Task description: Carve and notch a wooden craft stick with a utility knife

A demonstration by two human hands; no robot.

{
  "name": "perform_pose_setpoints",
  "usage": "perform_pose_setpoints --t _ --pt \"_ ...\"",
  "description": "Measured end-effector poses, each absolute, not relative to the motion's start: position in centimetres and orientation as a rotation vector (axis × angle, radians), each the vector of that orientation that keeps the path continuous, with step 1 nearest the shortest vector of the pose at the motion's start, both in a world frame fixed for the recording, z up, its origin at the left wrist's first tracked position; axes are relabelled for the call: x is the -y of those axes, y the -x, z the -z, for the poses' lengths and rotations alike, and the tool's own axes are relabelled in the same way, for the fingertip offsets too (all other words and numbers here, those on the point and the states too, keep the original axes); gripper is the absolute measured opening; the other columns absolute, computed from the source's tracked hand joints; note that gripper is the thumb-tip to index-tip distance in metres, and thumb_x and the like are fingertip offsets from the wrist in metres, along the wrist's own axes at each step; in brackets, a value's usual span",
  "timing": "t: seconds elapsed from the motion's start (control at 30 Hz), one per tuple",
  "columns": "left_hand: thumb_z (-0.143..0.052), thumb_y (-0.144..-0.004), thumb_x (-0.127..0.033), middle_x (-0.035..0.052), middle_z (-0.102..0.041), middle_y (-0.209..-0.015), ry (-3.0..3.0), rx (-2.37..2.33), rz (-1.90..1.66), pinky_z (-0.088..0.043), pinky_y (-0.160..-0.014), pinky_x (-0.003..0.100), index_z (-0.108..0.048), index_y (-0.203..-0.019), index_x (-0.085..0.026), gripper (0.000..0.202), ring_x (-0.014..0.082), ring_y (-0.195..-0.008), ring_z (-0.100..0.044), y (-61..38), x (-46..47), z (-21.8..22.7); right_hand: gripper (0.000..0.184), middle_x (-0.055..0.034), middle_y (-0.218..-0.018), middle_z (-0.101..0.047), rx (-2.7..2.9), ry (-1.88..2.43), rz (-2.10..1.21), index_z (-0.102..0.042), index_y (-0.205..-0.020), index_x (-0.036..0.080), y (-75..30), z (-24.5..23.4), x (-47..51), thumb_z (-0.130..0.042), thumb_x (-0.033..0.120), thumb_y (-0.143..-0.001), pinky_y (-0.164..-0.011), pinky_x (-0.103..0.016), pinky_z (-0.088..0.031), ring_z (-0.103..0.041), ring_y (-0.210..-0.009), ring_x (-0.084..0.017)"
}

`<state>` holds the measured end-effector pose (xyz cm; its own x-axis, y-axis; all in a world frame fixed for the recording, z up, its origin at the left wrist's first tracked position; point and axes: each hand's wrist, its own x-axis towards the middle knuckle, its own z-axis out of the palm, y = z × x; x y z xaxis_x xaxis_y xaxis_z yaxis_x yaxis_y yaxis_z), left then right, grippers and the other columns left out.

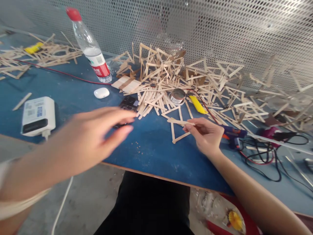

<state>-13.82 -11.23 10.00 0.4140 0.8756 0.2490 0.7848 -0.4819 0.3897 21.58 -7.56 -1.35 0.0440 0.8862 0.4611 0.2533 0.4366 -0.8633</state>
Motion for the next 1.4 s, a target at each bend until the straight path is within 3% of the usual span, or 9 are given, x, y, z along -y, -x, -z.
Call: perform_pose_setpoints --t 0.17,0.3,0.43,0.77,0.97,1.1,1.2,1.3,1.4 --pt "-0.037 -0.117 -0.029 0.0169 -0.073 -0.132 -2.631 -0.905 -0.514 -0.054 -0.103 0.041 -0.067 -0.130 -0.010 0.038 0.0274 -0.120 -0.071 0.4 4.0 -5.6 0.009 -0.0012 -0.085 -0.083 1.701 1.040 -0.485 -0.085 -0.096 0.027 -21.9 0.7 8.0 -0.086 0.023 -0.088 -0.065 -0.031 -0.067 -0.078 -0.070 -0.018" --pt "-0.036 -0.115 -0.023 0.0104 -0.076 -0.108 -2.558 -0.861 -0.445 -0.053 -0.083 0.037 -0.066 -0.120 -0.011 0.032 0.0244 -0.098 -0.073 -0.8 3.5 -3.0 0.019 -0.0003 -0.091 -0.084 1.756 1.030 -0.408 -0.085 -0.106 0.029 -22.2 0.9 7.8 -0.082 0.016 -0.092 -0.065 -0.028 -0.064 -0.077 -0.073 -0.016" --pt "-0.036 -0.115 -0.025 0.0105 -0.075 -0.107 -2.527 -0.822 -0.426 -0.048 -0.074 0.036 -0.064 -0.115 -0.013 0.030 0.0232 -0.091 -0.072 0.0 4.2 -1.7 0.026 0.0004 -0.093 -0.084 1.817 1.022 -0.385 -0.084 -0.108 0.030 -22.5 1.1 7.6 -0.084 0.012 -0.089 -0.068 -0.028 -0.064 -0.077 -0.075 -0.015" --pt "-0.039 -0.115 -0.025 0.0078 -0.076 -0.103 -2.469 -0.717 -0.401 -0.045 -0.069 0.035 -0.058 -0.111 -0.016 0.022 0.0206 -0.083 -0.073 0.2 4.3 -1.0 0.031 0.0011 -0.093 -0.085 1.955 0.932 -0.325 -0.084 -0.107 0.030 -22.6 0.4 7.6 -0.083 0.006 -0.087 -0.069 -0.027 -0.065 -0.079 -0.075 -0.016" --pt "-0.039 -0.115 -0.023 0.0086 -0.075 -0.108 -2.437 -0.726 -0.396 -0.045 -0.070 0.035 -0.055 -0.110 -0.017 0.018 0.0223 -0.088 -0.073 0.0 4.2 -0.8 0.020 0.0001 -0.091 -0.085 1.939 0.999 -0.332 -0.083 -0.103 0.031 -22.6 0.7 7.8 -0.083 0.016 -0.090 -0.068 -0.032 -0.066 -0.078 -0.073 -0.018" --pt "-0.038 -0.115 -0.022 0.0079 -0.076 -0.102 -2.413 -0.747 -0.403 -0.042 -0.067 0.034 -0.055 -0.112 -0.017 0.018 0.0219 -0.085 -0.072 -0.2 4.4 -0.8 0.021 -0.0038 -0.094 -0.084 1.929 1.121 -0.365 -0.078 -0.114 0.029 -23.1 -0.4 7.5 -0.069 0.042 -0.102 -0.070 -0.037 -0.068 -0.080 -0.078 -0.022" --pt "-0.038 -0.114 -0.022 0.0064 -0.075 -0.095 -2.412 -0.733 -0.404 -0.037 -0.062 0.034 -0.055 -0.107 -0.018 0.018 0.0206 -0.076 -0.069 -0.3 4.6 -0.7 0.034 -0.0075 -0.105 -0.083 1.917 1.370 -0.298 -0.071 -0.130 0.027 -23.5 -2.1 5.8 -0.050 0.045 -0.110 -0.080 -0.041 -0.069 -0.081 -0.089 -0.025" --pt "-0.041 -0.113 -0.022 0.0063 -0.074 -0.096 -2.430 -0.706 -0.414 -0.035 -0.061 0.034 -0.054 -0.104 -0.018 0.016 0.0203 -0.076 -0.068 -0.3 4.8 -0.5 0.018 -0.0159 -0.118 -0.080 2.016 1.688 -0.138 -0.078 -0.109 0.021 -23.8 -3.0 2.9 -0.067 0.032 -0.100 -0.111 -0.057 -0.059 -0.074 -0.121 -0.037" --pt "-0.039 -0.114 -0.024 0.0062 -0.074 -0.094 -2.440 -0.696 -0.435 -0.035 -0.061 0.034 -0.054 -0.104 -0.019 0.018 0.0202 -0.074 -0.068 -0.2 4.8 -0.3 0.023 -0.0224 -0.125 -0.075 2.046 1.999 -0.031 -0.076 -0.116 0.014 -24.1 -2.3 -0.3 -0.070 0.031 -0.102 -0.115 -0.058 -0.055 -0.067 -0.131 -0.040"
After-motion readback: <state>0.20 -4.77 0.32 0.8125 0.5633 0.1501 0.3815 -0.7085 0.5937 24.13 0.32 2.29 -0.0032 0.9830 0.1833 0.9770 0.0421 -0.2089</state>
